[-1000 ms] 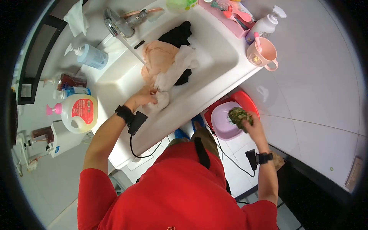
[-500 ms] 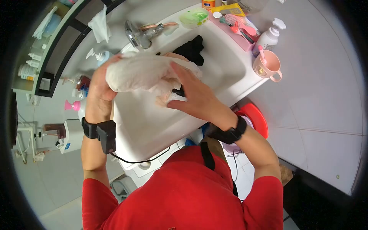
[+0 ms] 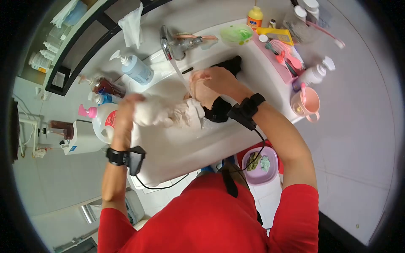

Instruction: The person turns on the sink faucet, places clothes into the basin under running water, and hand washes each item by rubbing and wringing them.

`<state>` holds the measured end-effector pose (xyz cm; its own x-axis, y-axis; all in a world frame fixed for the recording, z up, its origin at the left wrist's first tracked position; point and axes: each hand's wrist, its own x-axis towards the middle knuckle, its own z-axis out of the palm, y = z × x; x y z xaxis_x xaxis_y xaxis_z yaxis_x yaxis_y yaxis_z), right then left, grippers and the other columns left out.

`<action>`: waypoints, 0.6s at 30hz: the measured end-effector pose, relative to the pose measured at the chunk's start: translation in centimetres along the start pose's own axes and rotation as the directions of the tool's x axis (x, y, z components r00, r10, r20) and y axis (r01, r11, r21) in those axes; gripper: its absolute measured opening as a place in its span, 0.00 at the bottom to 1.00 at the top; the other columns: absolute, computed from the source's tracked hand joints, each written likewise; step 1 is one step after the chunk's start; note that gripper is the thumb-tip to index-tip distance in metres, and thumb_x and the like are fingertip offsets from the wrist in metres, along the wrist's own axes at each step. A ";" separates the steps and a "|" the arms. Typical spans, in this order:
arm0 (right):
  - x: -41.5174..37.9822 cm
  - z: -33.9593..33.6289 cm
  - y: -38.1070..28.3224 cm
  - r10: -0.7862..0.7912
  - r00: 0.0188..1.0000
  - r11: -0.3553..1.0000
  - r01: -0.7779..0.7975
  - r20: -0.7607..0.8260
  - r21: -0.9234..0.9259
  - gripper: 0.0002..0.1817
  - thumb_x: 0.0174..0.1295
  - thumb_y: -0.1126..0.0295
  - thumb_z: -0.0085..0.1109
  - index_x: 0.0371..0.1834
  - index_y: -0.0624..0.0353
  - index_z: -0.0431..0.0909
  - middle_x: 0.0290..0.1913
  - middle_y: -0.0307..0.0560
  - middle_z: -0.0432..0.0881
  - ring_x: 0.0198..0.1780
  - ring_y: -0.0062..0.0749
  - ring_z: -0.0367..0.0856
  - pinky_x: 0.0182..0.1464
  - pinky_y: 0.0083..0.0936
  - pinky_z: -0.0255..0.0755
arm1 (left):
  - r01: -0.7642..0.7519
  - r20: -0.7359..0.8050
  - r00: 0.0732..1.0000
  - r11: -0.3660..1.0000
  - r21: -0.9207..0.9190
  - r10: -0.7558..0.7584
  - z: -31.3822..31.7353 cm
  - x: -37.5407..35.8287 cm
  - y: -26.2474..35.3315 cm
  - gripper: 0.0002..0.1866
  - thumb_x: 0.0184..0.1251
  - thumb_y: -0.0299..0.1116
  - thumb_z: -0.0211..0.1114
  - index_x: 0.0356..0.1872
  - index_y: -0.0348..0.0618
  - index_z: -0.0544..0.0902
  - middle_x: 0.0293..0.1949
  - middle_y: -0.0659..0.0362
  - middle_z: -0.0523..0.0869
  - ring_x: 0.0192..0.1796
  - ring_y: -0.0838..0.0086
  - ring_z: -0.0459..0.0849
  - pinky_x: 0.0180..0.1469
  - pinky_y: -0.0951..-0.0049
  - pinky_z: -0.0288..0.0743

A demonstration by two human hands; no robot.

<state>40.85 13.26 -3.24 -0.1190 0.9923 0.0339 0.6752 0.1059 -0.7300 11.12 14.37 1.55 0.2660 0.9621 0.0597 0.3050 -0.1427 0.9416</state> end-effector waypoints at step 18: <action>0.6 6.7 7.2 -0.583 0.802 0.726 0.585 0.127 -0.362 0.08 0.53 0.67 0.52 0.35 0.50 0.78 0.39 0.47 0.81 0.45 0.38 0.79 0.43 0.32 0.73 | -0.120 0.289 0.899 0.450 0.885 -0.329 10.1 2.8 -14.0 0.16 0.53 0.35 0.58 0.45 0.46 0.80 0.45 0.55 0.81 0.52 0.63 0.76 0.51 0.65 0.71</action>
<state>40.81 14.24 -13.05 -0.5817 0.7261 0.3666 0.6841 0.6805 -0.2626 16.85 16.68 -14.81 0.4030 0.8450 -0.3515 0.9147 -0.3851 0.1229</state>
